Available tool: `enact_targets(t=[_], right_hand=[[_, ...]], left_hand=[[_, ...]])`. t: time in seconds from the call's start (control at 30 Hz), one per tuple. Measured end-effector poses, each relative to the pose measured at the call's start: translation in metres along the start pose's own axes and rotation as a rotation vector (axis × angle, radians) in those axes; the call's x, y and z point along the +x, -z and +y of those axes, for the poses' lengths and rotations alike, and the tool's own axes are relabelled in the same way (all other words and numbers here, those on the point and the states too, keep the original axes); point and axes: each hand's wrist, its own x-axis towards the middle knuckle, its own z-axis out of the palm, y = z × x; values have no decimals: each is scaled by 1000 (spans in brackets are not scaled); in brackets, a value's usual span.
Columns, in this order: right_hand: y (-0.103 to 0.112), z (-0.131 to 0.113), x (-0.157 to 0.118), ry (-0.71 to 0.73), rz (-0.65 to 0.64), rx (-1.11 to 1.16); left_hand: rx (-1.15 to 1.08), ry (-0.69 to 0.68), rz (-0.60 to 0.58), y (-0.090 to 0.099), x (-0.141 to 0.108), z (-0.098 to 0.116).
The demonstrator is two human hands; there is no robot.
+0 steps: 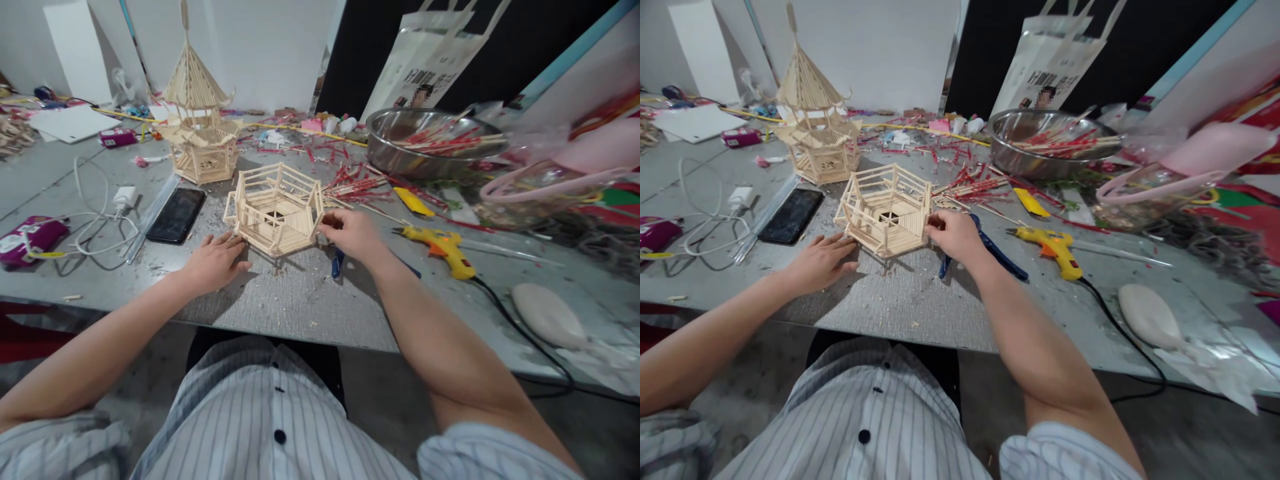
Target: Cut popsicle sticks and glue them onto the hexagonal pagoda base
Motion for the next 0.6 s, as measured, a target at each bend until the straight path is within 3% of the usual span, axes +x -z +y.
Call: enact_targets(t=[0.23,0.6], right_hand=[[0,-7,-8,84,-112,100],[-4,-21,-22,182,-260,221]], left_hand=[[2,44,-45,-5,6,-18],[-75,40,10,-1,25,-47]])
